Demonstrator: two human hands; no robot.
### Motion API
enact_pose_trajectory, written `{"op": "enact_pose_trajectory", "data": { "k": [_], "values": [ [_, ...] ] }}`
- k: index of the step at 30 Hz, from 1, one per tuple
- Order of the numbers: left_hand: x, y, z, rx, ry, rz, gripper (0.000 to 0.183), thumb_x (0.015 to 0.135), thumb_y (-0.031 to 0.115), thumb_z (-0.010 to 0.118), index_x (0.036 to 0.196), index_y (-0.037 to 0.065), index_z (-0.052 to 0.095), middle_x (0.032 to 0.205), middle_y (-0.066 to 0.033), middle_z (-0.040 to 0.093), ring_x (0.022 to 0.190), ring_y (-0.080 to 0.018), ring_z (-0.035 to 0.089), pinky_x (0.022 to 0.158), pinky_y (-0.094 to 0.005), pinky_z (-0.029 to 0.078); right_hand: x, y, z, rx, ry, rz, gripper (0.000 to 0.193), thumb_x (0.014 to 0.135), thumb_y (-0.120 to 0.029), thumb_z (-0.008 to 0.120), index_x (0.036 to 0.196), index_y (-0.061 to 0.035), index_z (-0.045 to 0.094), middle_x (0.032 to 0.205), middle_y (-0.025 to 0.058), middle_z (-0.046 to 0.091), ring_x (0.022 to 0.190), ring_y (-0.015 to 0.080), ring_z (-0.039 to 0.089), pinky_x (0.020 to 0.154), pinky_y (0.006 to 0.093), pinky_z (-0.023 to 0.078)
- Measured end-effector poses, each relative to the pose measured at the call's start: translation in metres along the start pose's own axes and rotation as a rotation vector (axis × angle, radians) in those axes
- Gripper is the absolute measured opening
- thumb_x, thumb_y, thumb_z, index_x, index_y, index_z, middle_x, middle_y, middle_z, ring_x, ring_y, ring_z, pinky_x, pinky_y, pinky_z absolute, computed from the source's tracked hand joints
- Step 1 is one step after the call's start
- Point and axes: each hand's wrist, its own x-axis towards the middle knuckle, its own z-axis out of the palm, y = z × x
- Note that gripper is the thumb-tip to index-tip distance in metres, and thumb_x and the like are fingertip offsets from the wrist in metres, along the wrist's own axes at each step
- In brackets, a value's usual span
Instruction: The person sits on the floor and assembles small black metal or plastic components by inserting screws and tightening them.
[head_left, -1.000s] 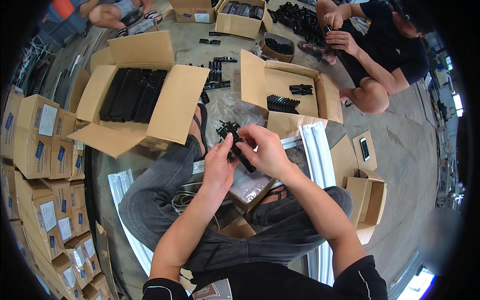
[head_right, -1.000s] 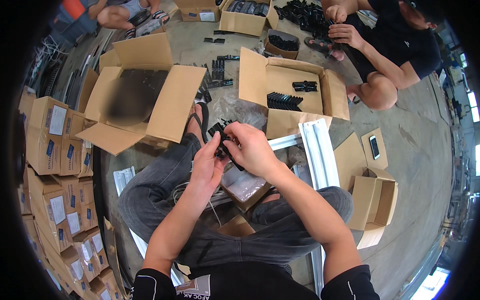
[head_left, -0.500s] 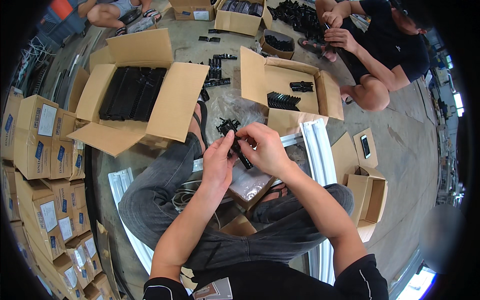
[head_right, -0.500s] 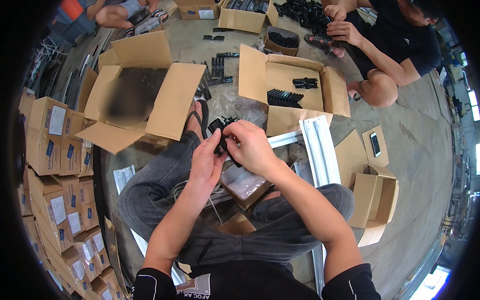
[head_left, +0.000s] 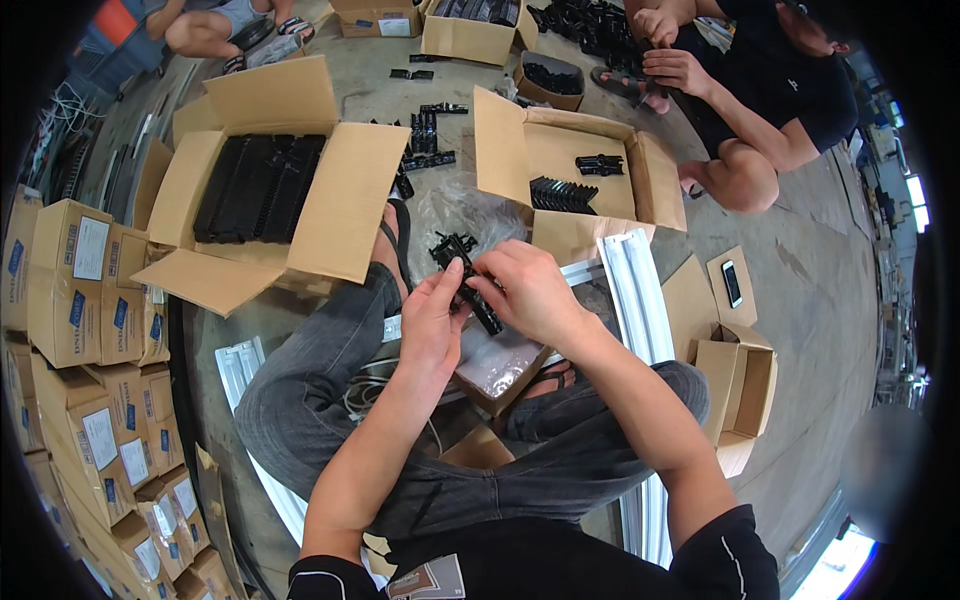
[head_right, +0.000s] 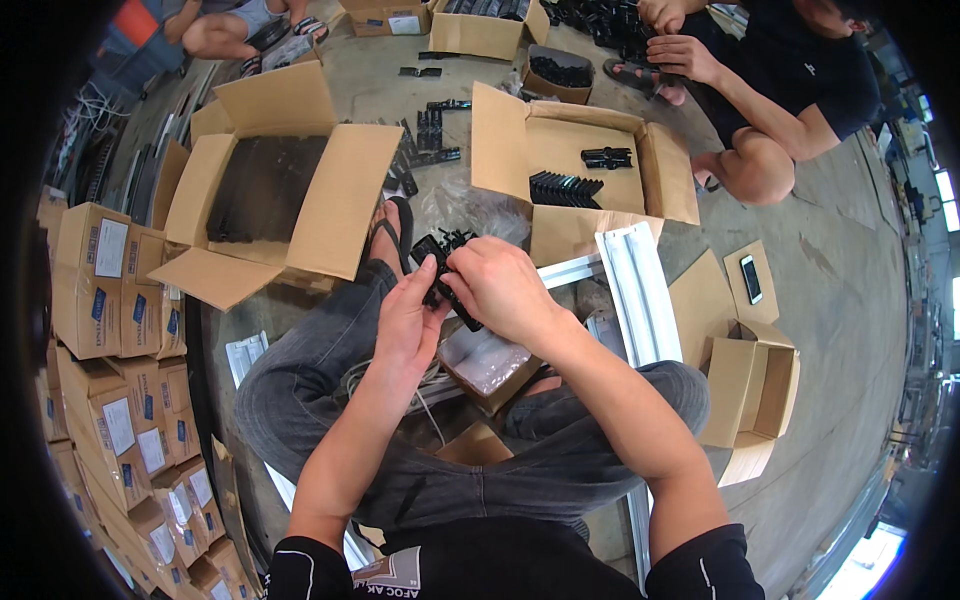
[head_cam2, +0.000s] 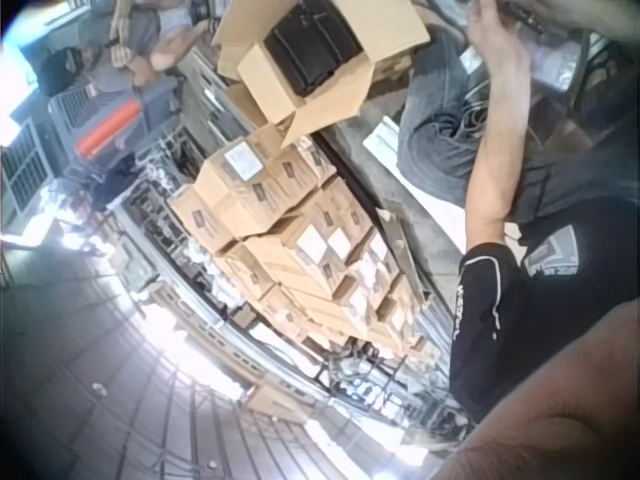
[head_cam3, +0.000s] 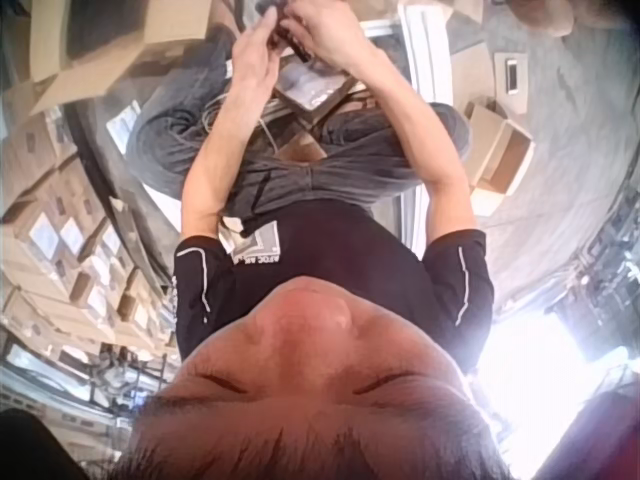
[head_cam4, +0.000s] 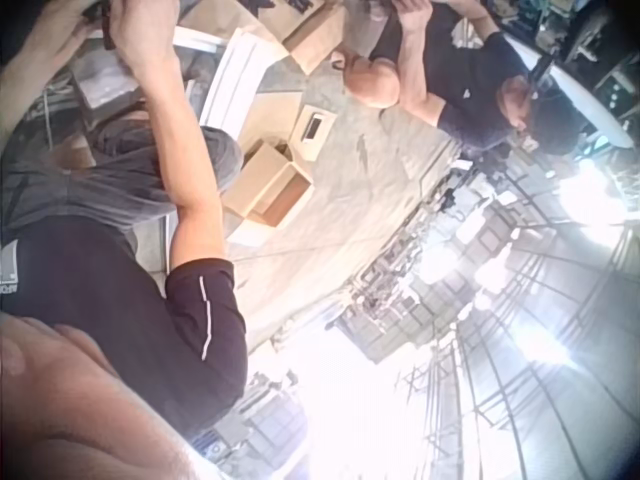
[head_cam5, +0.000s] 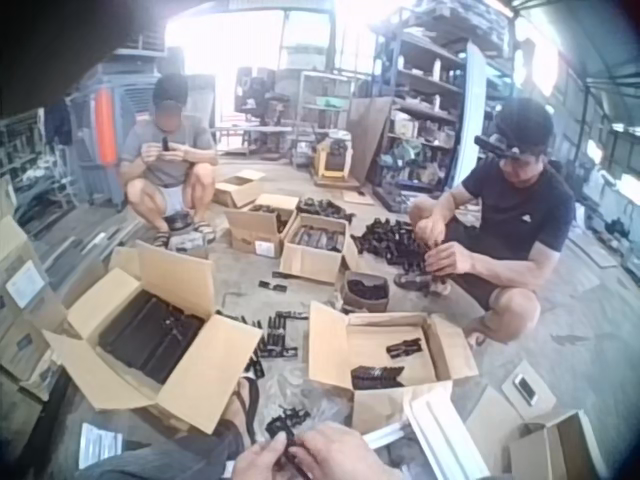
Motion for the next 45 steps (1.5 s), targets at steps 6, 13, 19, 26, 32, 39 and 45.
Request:
{"op": "enact_pose_trajectory", "data": {
  "k": [6, 13, 19, 26, 32, 39, 45],
  "values": [
    [-0.002, 0.003, 0.004, 0.014, 0.018, 0.008, 0.013, 0.096, 0.024, 0.066, 0.098, 0.012, 0.063, 0.093, 0.0020, 0.067, 0.086, -0.0077, 0.061, 0.078, -0.0269, 0.046, 0.002, -0.005, -0.003, -0.043, 0.006, -0.024, 0.013, 0.079, -0.004, 0.069, 0.089, -0.0004, 0.062, 0.082, 0.0129, 0.060, 0.081, 0.0333, 0.060, 0.071, 0.0419, 0.050],
    [-0.002, 0.001, 0.002, 0.025, 0.023, 0.000, 0.012, 0.096, 0.023, 0.065, 0.098, 0.012, 0.063, 0.092, 0.0028, 0.067, 0.086, -0.0071, 0.061, 0.079, -0.0265, 0.047, 0.002, -0.005, -0.006, -0.023, -0.045, -0.030, 0.015, 0.076, -0.001, 0.068, 0.091, -0.0012, 0.063, 0.085, 0.0120, 0.060, 0.083, 0.0326, 0.059, 0.072, 0.0420, 0.050],
    [-0.001, 0.002, 0.001, 0.026, -0.018, -0.009, 0.013, 0.097, 0.024, 0.064, 0.098, 0.011, 0.063, 0.092, 0.0026, 0.067, 0.086, -0.0071, 0.061, 0.079, -0.0265, 0.047, 0.003, -0.004, -0.007, -0.012, -0.063, -0.039, 0.012, 0.075, -0.002, 0.066, 0.086, -0.0021, 0.061, 0.084, 0.0122, 0.057, 0.087, 0.0331, 0.059, 0.076, 0.0429, 0.050],
    [0.000, 0.001, 0.000, 0.038, 0.008, -0.031, 0.014, 0.097, 0.025, 0.064, 0.097, 0.011, 0.063, 0.094, 0.0015, 0.067, 0.088, -0.0077, 0.061, 0.080, -0.0274, 0.047, 0.003, 0.001, -0.009, -0.022, -0.072, -0.099, 0.010, 0.075, -0.002, 0.066, 0.083, -0.0027, 0.060, 0.086, 0.0121, 0.057, 0.086, 0.0322, 0.059, 0.075, 0.0425, 0.050],
    [0.000, 0.001, 0.001, 0.032, -0.024, -0.022, 0.015, 0.097, 0.025, 0.064, 0.097, 0.010, 0.063, 0.093, 0.0009, 0.067, 0.086, -0.0082, 0.061, 0.080, -0.0271, 0.047, 0.002, -0.001, -0.012, -0.054, -0.071, -0.089, 0.010, 0.077, -0.007, 0.068, 0.082, -0.0027, 0.059, 0.086, 0.0122, 0.057, 0.085, 0.0320, 0.059, 0.074, 0.0429, 0.051],
    [-0.001, 0.002, 0.002, 0.034, 0.016, -0.021, 0.016, 0.096, 0.025, 0.065, 0.097, 0.009, 0.062, 0.091, -0.0001, 0.066, 0.085, -0.0091, 0.062, 0.078, -0.0262, 0.050, 0.003, -0.005, -0.015, -0.106, -0.116, -0.052, 0.015, 0.080, -0.012, 0.069, 0.083, -0.0019, 0.058, 0.085, 0.0125, 0.056, 0.086, 0.0324, 0.060, 0.073, 0.0433, 0.051],
    [0.000, 0.003, 0.004, 0.032, 0.014, -0.014, 0.017, 0.097, 0.025, 0.064, 0.098, 0.009, 0.061, 0.091, -0.0005, 0.066, 0.084, -0.0097, 0.062, 0.078, -0.0268, 0.051, 0.004, -0.007, -0.011, -0.066, -0.075, -0.044, 0.017, 0.080, -0.013, 0.069, 0.085, -0.0019, 0.057, 0.085, 0.0133, 0.056, 0.085, 0.0330, 0.061, 0.070, 0.0438, 0.051]
  ]
}}
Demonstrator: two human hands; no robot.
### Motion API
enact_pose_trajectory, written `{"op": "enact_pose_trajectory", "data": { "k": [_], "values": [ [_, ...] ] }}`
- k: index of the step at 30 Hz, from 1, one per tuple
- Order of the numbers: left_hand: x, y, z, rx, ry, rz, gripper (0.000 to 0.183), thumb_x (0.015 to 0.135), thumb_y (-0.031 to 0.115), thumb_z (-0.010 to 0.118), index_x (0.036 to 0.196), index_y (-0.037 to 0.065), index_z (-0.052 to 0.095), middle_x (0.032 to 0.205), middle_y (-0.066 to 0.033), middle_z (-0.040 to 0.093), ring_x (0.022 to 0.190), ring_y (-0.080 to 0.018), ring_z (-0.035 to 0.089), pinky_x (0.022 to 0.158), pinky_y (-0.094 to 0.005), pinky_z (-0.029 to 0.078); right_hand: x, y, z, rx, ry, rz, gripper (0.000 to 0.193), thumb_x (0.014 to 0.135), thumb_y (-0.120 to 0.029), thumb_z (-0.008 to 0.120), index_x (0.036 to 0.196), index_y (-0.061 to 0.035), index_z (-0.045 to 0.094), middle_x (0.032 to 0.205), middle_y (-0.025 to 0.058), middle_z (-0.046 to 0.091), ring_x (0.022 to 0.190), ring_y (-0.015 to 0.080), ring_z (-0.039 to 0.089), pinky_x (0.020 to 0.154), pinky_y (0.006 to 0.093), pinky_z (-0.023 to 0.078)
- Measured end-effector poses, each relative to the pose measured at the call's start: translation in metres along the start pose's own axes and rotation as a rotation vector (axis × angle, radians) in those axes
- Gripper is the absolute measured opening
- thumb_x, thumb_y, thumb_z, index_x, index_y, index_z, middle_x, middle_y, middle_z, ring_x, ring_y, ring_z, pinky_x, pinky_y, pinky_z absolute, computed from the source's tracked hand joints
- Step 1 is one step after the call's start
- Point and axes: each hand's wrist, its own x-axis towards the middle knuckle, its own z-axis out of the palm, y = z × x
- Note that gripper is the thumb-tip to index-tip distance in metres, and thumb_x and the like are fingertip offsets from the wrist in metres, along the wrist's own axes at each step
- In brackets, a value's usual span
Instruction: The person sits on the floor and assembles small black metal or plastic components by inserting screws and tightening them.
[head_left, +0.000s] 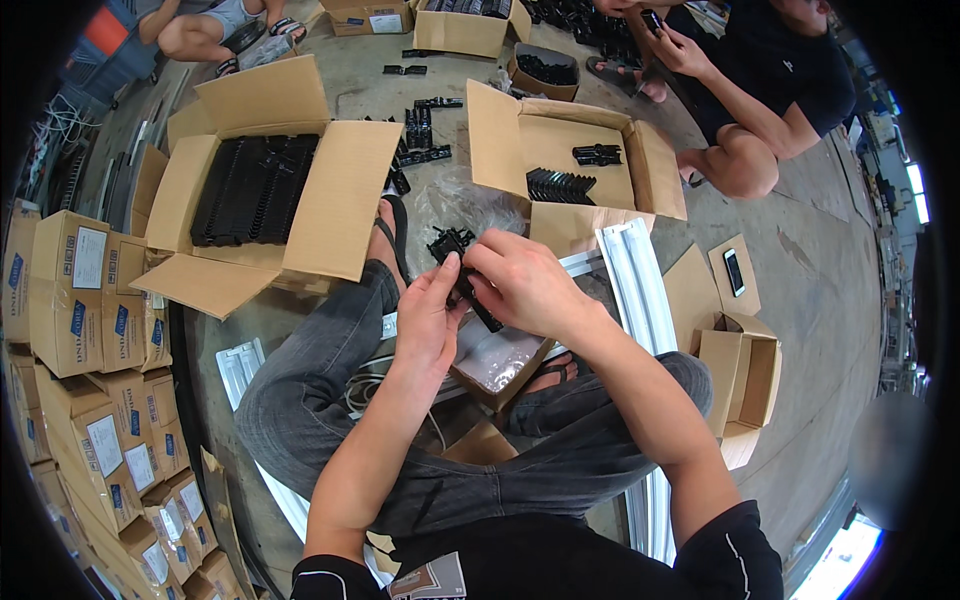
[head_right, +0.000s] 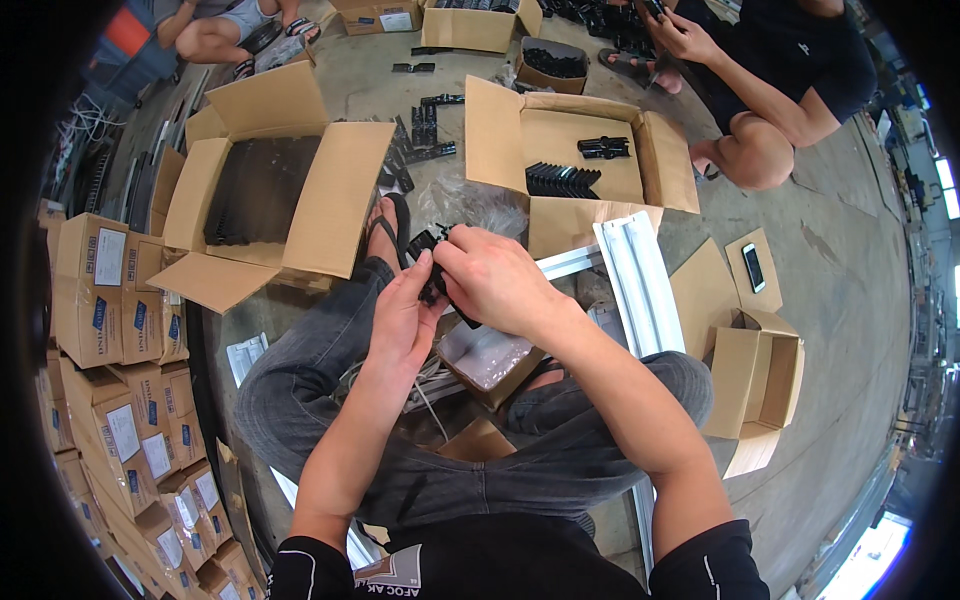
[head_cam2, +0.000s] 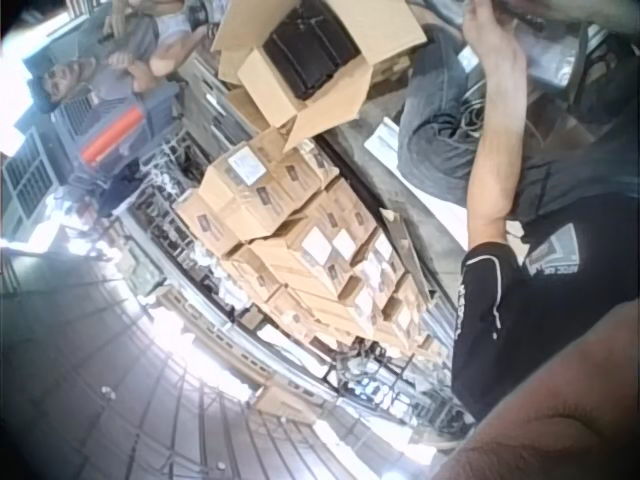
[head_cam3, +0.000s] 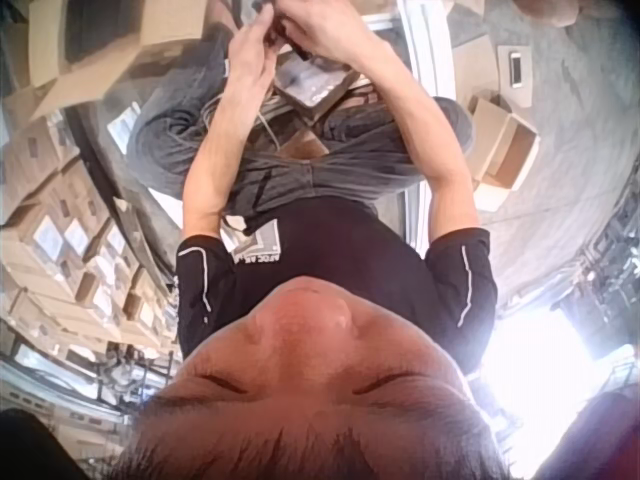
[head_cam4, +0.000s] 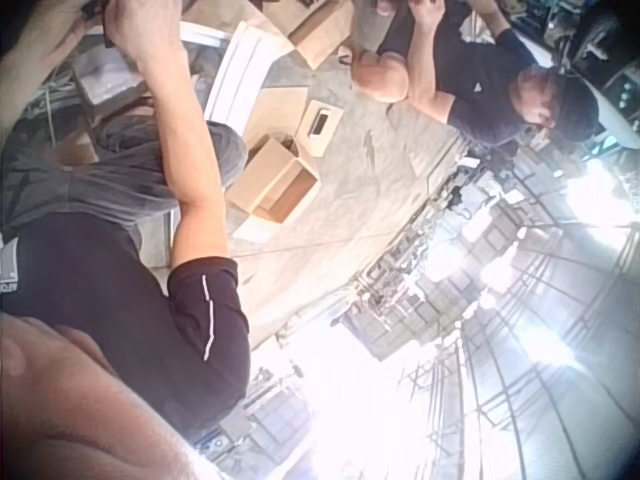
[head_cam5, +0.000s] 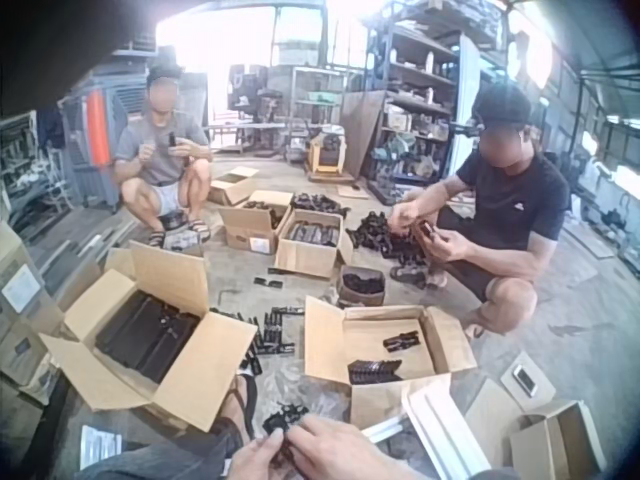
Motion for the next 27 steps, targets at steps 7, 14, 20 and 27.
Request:
{"op": "enact_pose_trajectory", "data": {
  "k": [7, 14, 20, 27],
  "values": [
    [-0.002, 0.004, 0.003, -0.025, 0.003, -0.001, 0.018, 0.098, 0.026, 0.062, 0.102, 0.008, 0.062, 0.093, -0.0005, 0.065, 0.086, -0.0097, 0.062, 0.078, -0.0263, 0.050, 0.001, -0.007, -0.006, -0.084, -0.053, 0.048, 0.017, 0.081, -0.011, 0.068, 0.084, -0.0019, 0.054, 0.081, 0.0135, 0.056, 0.075, 0.0344, 0.062, 0.063, 0.0444, 0.050],
    [0.000, 0.002, -0.003, -0.012, -0.023, -0.018, 0.019, 0.099, 0.026, 0.061, 0.103, 0.008, 0.062, 0.096, -0.0008, 0.065, 0.087, -0.0095, 0.062, 0.080, -0.0272, 0.050, -0.002, -0.001, 0.003, -0.082, 0.006, -0.003, 0.018, 0.080, -0.011, 0.068, 0.088, -0.0033, 0.054, 0.079, 0.0132, 0.056, 0.075, 0.0337, 0.062, 0.063, 0.0436, 0.051],
    [-0.007, 0.008, 0.013, -0.017, 0.029, 0.000, 0.018, 0.095, 0.027, 0.068, 0.098, 0.010, 0.062, 0.090, 0.0005, 0.065, 0.081, -0.0086, 0.058, 0.077, -0.0273, 0.046, 0.003, -0.005, -0.001, 0.001, 0.109, -0.023, 0.019, 0.080, -0.010, 0.070, 0.089, -0.0041, 0.054, 0.080, 0.0117, 0.057, 0.074, 0.0332, 0.061, 0.060, 0.0427, 0.049],
    [-0.004, 0.006, 0.007, -0.009, 0.002, -0.014, 0.019, 0.097, 0.027, 0.063, 0.101, 0.008, 0.062, 0.094, -0.0011, 0.065, 0.089, -0.0103, 0.061, 0.082, -0.0293, 0.049, 0.001, -0.005, -0.002, -0.114, 0.001, 0.005, 0.017, 0.076, -0.009, 0.068, 0.082, -0.0028, 0.053, 0.076, 0.0116, 0.057, 0.073, 0.0326, 0.063, 0.061, 0.0429, 0.051]
  ]
}}
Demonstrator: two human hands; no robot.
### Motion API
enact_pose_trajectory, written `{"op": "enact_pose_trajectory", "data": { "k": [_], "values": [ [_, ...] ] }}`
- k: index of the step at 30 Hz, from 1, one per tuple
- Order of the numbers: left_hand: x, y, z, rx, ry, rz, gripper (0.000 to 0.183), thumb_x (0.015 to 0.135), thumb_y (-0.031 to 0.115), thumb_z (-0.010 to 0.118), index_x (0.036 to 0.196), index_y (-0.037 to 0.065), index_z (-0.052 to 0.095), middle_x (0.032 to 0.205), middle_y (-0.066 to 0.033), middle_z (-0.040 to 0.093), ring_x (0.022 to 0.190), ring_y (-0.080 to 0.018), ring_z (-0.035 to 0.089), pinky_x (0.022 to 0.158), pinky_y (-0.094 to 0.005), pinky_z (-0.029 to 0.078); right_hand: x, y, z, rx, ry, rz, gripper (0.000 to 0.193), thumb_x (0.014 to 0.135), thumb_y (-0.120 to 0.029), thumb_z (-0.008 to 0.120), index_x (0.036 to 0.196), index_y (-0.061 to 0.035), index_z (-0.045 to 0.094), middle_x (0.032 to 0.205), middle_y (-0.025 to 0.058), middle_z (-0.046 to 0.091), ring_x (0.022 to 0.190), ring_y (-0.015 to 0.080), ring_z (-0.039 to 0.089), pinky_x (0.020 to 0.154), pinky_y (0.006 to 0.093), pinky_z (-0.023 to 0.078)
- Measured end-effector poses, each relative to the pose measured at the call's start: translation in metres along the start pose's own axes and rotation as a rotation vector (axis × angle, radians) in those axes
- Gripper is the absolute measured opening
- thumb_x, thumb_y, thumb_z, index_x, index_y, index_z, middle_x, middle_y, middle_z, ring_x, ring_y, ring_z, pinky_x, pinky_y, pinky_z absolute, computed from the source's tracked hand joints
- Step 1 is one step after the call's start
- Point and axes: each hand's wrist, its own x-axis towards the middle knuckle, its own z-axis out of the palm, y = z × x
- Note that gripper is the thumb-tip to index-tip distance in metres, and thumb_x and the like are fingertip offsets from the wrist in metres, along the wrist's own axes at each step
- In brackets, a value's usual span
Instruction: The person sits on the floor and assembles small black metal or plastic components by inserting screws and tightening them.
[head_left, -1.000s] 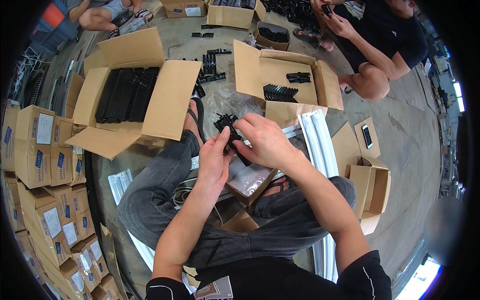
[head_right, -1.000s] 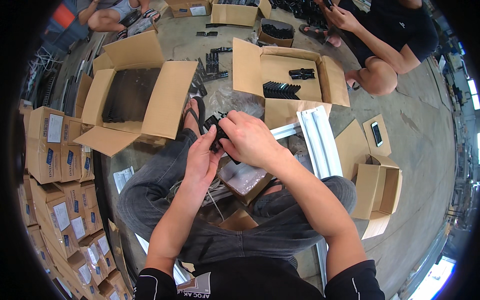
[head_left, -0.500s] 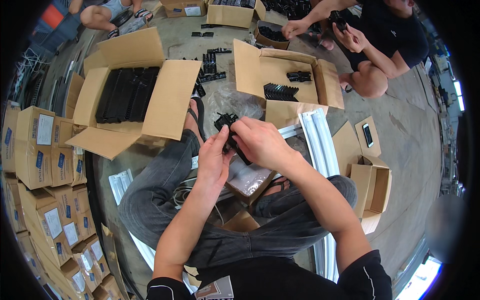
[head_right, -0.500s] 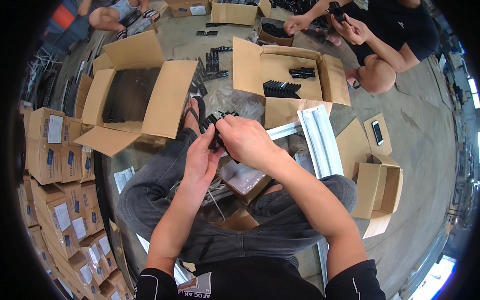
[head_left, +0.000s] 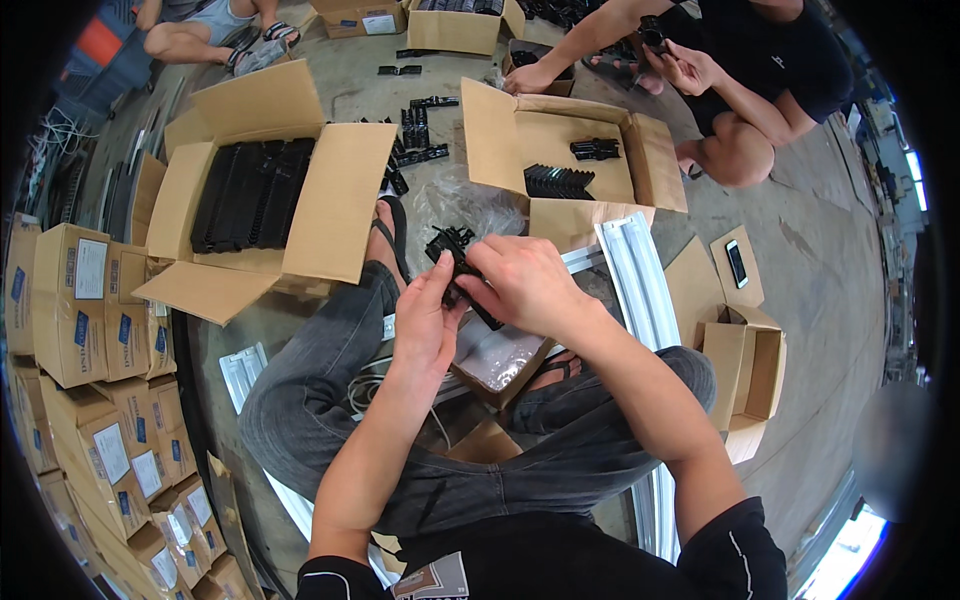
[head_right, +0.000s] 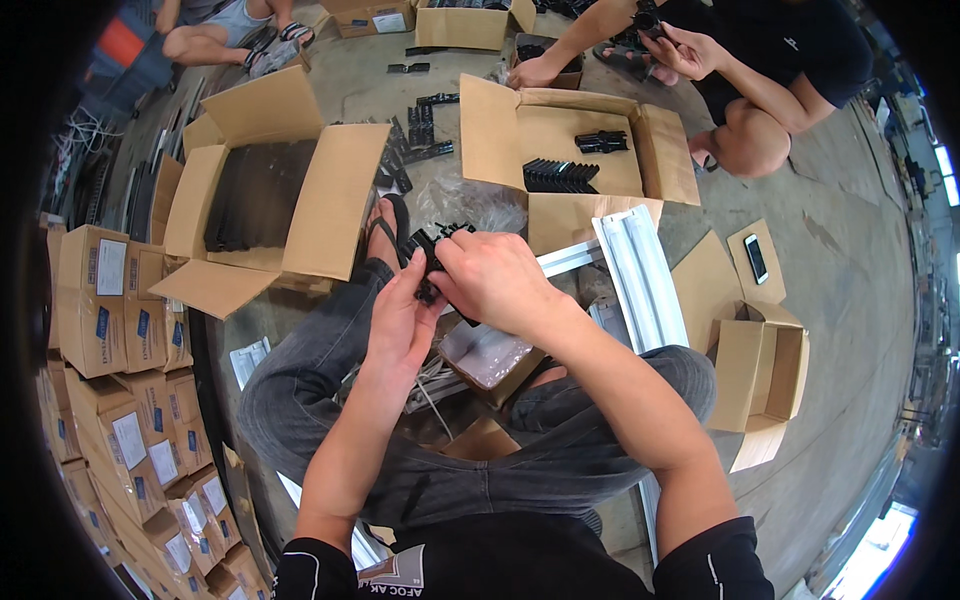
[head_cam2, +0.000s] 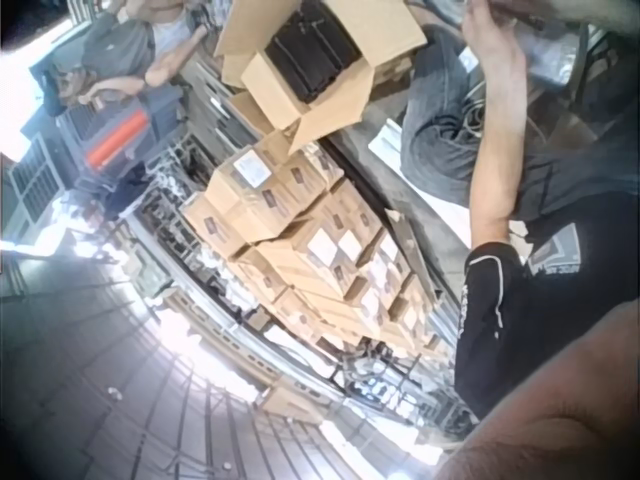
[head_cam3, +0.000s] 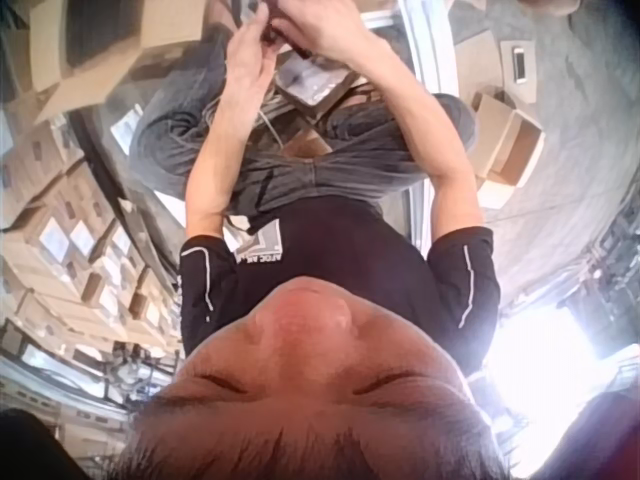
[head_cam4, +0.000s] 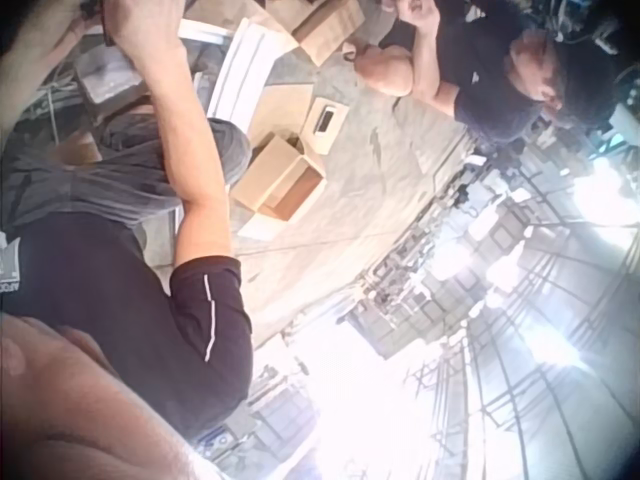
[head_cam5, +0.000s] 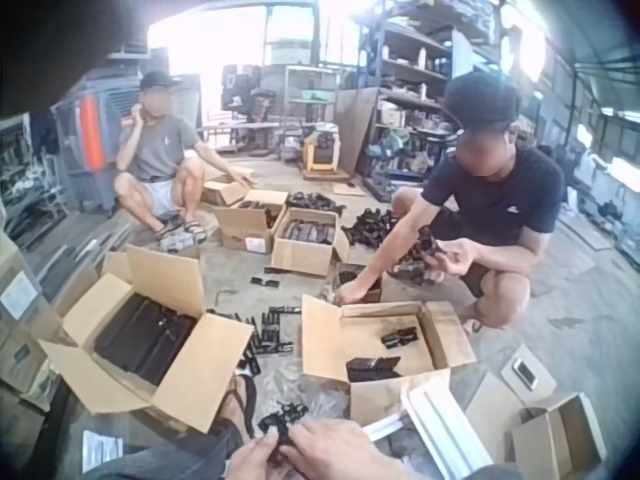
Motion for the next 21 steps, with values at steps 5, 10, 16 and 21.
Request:
{"op": "enact_pose_trajectory", "data": {
  "k": [5, 10, 16, 21],
  "values": [
    [0.000, 0.000, 0.001, -0.010, -0.021, 0.008, 0.017, 0.096, 0.027, 0.065, 0.096, 0.010, 0.062, 0.091, -0.0001, 0.065, 0.085, -0.0092, 0.059, 0.079, -0.0284, 0.047, 0.000, 0.004, 0.008, 0.114, 0.090, -0.068, 0.018, 0.080, -0.012, 0.070, 0.087, -0.0038, 0.055, 0.078, 0.0124, 0.057, 0.071, 0.0334, 0.061, 0.060, 0.0423, 0.050],
    [-0.001, -0.002, 0.003, -0.003, -0.013, -0.023, 0.018, 0.097, 0.027, 0.064, 0.097, 0.009, 0.064, 0.092, 0.0003, 0.066, 0.085, -0.0095, 0.061, 0.080, -0.0286, 0.048, -0.002, 0.004, 0.008, 0.020, 0.048, 0.000, 0.014, 0.077, -0.010, 0.067, 0.079, -0.0023, 0.055, 0.075, 0.0127, 0.058, 0.070, 0.0337, 0.063, 0.059, 0.0442, 0.051],
    [-0.001, -0.004, 0.001, 0.004, -0.013, -0.002, 0.018, 0.097, 0.026, 0.064, 0.098, 0.009, 0.064, 0.091, 0.0001, 0.066, 0.085, -0.0090, 0.061, 0.080, -0.0286, 0.048, -0.002, 0.003, 0.006, -0.022, -0.018, 0.017, 0.016, 0.079, -0.013, 0.067, 0.078, -0.0017, 0.055, 0.074, 0.0130, 0.059, 0.071, 0.0331, 0.064, 0.060, 0.0447, 0.051],
    [-0.002, 0.000, 0.001, -0.005, -0.022, 0.010, 0.018, 0.097, 0.026, 0.064, 0.096, 0.009, 0.063, 0.091, -0.0004, 0.066, 0.085, -0.0093, 0.061, 0.081, -0.0283, 0.048, 0.000, -0.005, 0.000, -0.034, -0.060, 0.087, 0.016, 0.079, -0.013, 0.067, 0.081, -0.0013, 0.055, 0.079, 0.0142, 0.060, 0.074, 0.0335, 0.065, 0.061, 0.0443, 0.051]
  ]
}}
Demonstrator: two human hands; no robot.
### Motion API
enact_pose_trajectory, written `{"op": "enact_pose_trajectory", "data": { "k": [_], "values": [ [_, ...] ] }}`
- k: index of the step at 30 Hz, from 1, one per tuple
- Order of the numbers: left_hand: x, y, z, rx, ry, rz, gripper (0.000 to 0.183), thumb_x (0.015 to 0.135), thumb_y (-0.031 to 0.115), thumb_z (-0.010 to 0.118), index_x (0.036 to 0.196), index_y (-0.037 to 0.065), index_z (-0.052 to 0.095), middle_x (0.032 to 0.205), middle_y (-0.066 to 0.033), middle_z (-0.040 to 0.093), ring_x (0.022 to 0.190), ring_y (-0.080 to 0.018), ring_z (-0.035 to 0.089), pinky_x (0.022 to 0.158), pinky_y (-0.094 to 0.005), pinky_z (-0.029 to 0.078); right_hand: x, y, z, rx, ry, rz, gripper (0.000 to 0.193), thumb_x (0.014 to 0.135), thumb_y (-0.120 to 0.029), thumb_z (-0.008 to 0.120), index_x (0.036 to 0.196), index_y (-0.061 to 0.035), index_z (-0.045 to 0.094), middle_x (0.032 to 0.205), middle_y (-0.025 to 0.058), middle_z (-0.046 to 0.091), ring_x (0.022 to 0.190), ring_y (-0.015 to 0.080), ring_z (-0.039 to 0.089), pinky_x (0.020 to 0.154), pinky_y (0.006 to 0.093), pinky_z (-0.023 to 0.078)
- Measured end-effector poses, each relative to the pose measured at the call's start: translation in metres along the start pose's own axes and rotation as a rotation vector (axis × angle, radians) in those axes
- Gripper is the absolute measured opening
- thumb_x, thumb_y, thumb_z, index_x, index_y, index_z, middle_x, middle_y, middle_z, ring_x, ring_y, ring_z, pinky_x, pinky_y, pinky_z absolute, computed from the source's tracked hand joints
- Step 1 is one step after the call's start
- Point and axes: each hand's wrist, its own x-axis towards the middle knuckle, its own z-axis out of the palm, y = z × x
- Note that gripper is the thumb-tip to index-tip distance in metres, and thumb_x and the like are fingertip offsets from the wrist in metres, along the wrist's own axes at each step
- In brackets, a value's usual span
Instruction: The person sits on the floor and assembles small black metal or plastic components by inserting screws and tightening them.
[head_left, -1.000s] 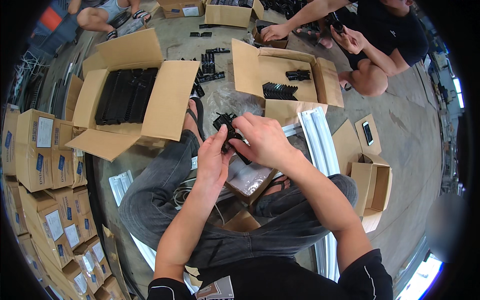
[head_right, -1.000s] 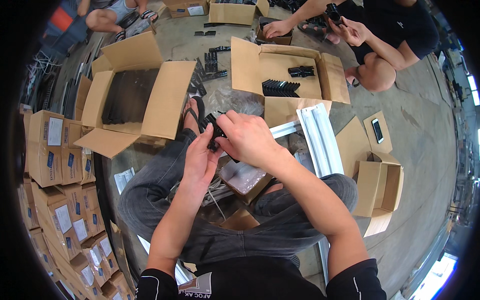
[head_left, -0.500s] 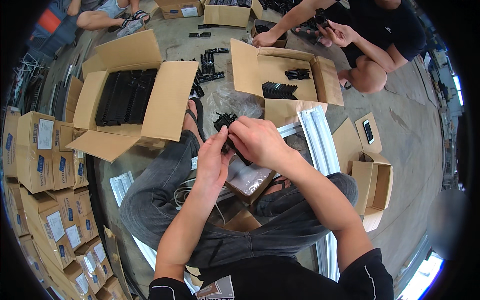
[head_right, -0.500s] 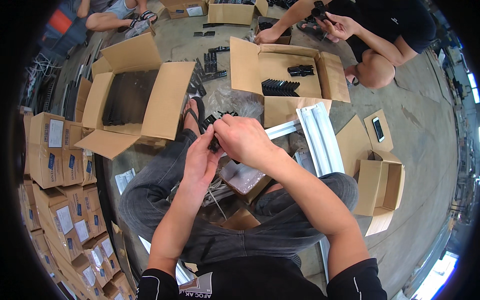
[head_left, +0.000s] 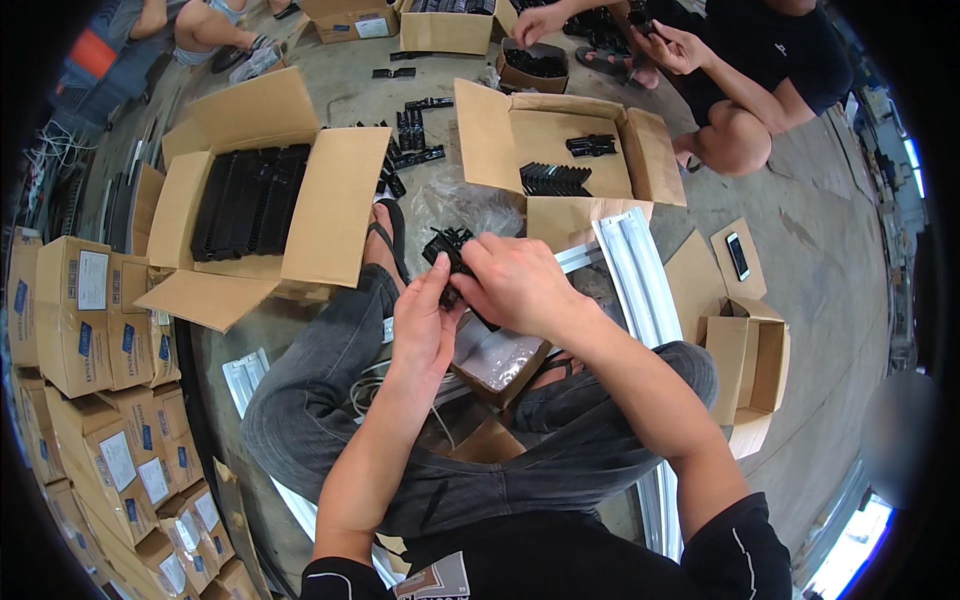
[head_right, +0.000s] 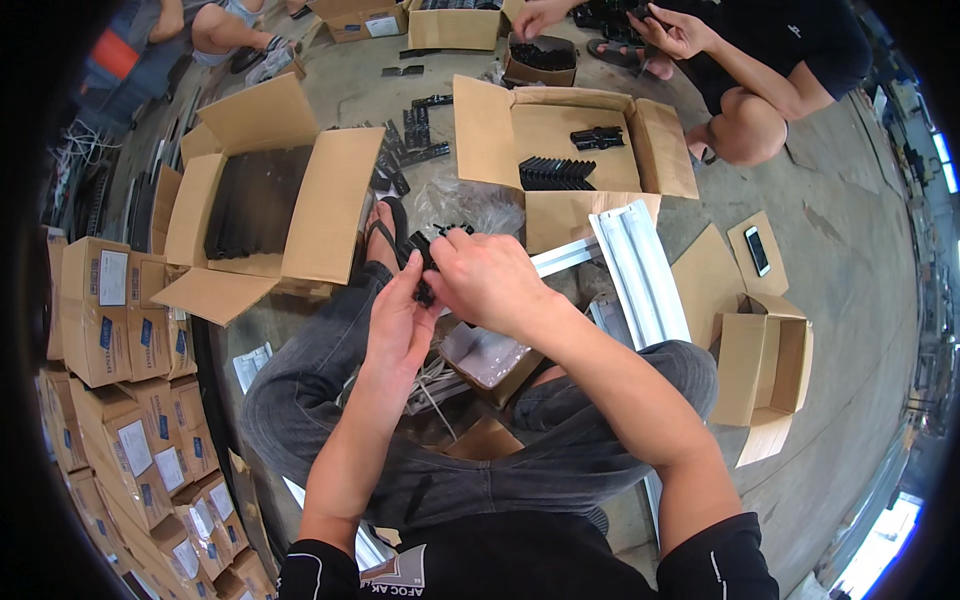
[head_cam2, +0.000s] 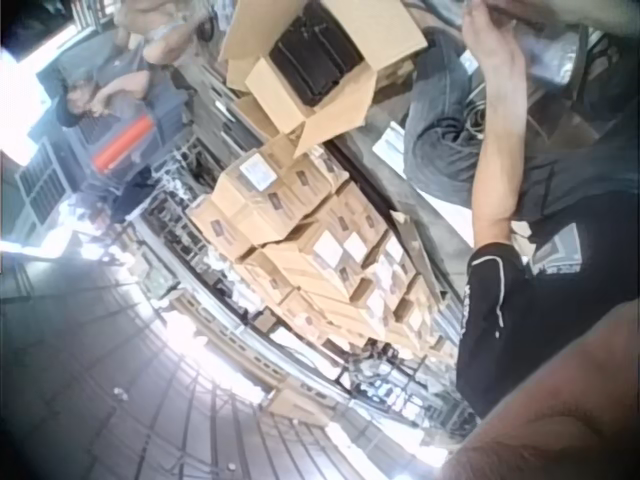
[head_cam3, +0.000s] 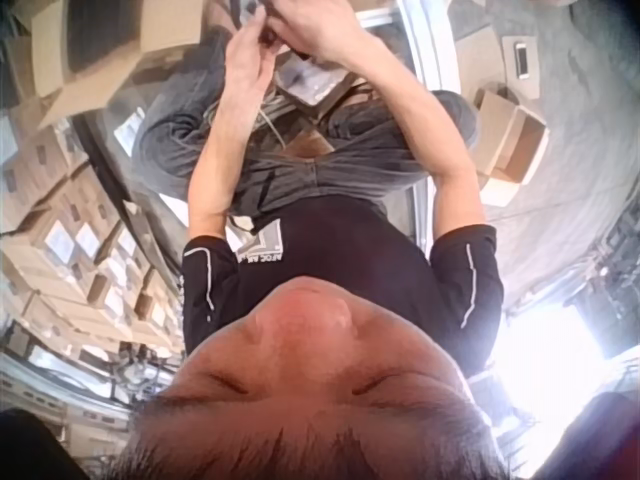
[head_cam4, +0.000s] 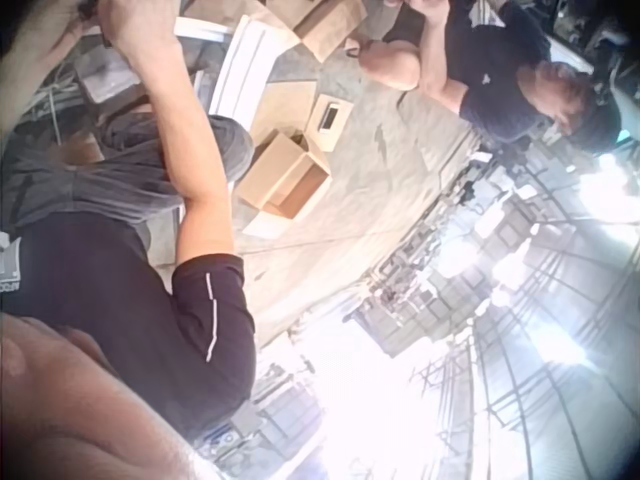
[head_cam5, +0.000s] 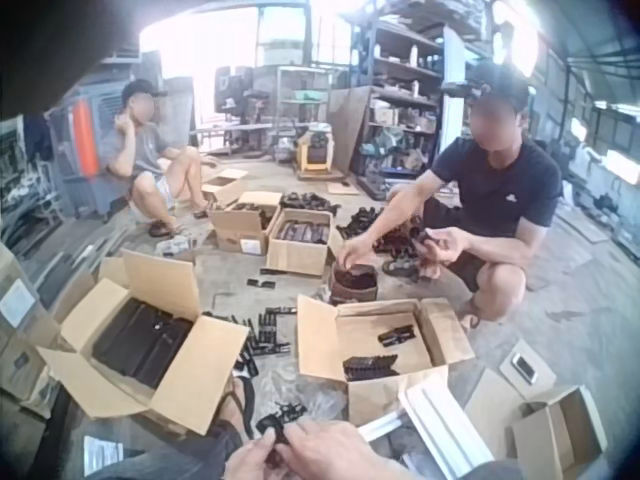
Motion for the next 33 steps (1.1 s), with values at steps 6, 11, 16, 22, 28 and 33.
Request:
{"op": "enact_pose_trajectory", "data": {
  "k": [6, 11, 16, 22, 28, 33],
  "values": [
    [0.000, -0.001, 0.004, 0.004, 0.021, -0.005, 0.019, 0.097, 0.027, 0.064, 0.096, 0.008, 0.063, 0.092, -0.0011, 0.065, 0.084, -0.0097, 0.060, 0.080, -0.0282, 0.048, -0.002, 0.012, 0.012, 0.061, 0.054, -0.071, 0.023, 0.082, -0.017, 0.070, 0.089, -0.0029, 0.054, 0.083, 0.0134, 0.057, 0.075, 0.0348, 0.062, 0.063, 0.0444, 0.050],
    [0.000, 0.003, 0.000, 0.001, 0.035, -0.001, 0.019, 0.097, 0.028, 0.065, 0.098, 0.009, 0.062, 0.093, -0.0008, 0.065, 0.085, -0.0096, 0.060, 0.080, -0.0285, 0.048, 0.000, 0.001, 0.002, 0.032, -0.042, -0.026, 0.018, 0.079, -0.011, 0.067, 0.087, -0.0014, 0.054, 0.084, 0.0141, 0.058, 0.079, 0.0337, 0.064, 0.066, 0.0449, 0.052],
    [0.000, -0.001, 0.005, 0.005, 0.026, -0.018, 0.020, 0.097, 0.028, 0.065, 0.099, 0.008, 0.062, 0.093, -0.0005, 0.065, 0.084, -0.0093, 0.059, 0.078, -0.0289, 0.049, -0.002, 0.012, 0.009, 0.115, 0.057, -0.073, 0.021, 0.080, -0.016, 0.070, 0.086, -0.0023, 0.055, 0.082, 0.0139, 0.059, 0.078, 0.0338, 0.064, 0.065, 0.0445, 0.052],
    [0.000, 0.004, 0.000, 0.003, 0.014, 0.002, 0.021, 0.099, 0.027, 0.060, 0.104, 0.007, 0.065, 0.096, -0.0018, 0.067, 0.090, -0.0117, 0.063, 0.081, -0.0304, 0.051, 0.000, 0.003, 0.000, 0.053, 0.006, -0.017, 0.018, 0.081, -0.014, 0.068, 0.087, -0.0024, 0.056, 0.083, 0.0139, 0.059, 0.078, 0.0345, 0.064, 0.065, 0.0448, 0.052],
    [0.001, -0.001, -0.002, -0.015, 0.025, -0.023, 0.020, 0.097, 0.027, 0.064, 0.101, 0.008, 0.063, 0.094, -0.0005, 0.065, 0.085, -0.0092, 0.060, 0.080, -0.0284, 0.049, -0.001, 0.010, 0.013, 0.100, 0.077, -0.050, 0.023, 0.082, -0.017, 0.071, 0.087, -0.0038, 0.053, 0.082, 0.0128, 0.057, 0.074, 0.0348, 0.061, 0.061, 0.0435, 0.050],
    [-0.002, 0.005, 0.003, -0.014, 0.014, -0.016, 0.020, 0.098, 0.027, 0.062, 0.103, 0.008, 0.065, 0.094, -0.0013, 0.066, 0.090, -0.0108, 0.062, 0.079, -0.0306, 0.052, 0.000, 0.004, 0.005, 0.105, 0.033, -0.013, 0.020, 0.082, -0.014, 0.069, 0.088, -0.0031, 0.054, 0.083, 0.0130, 0.058, 0.077, 0.0343, 0.063, 0.063, 0.0445, 0.051]
  ]
}}
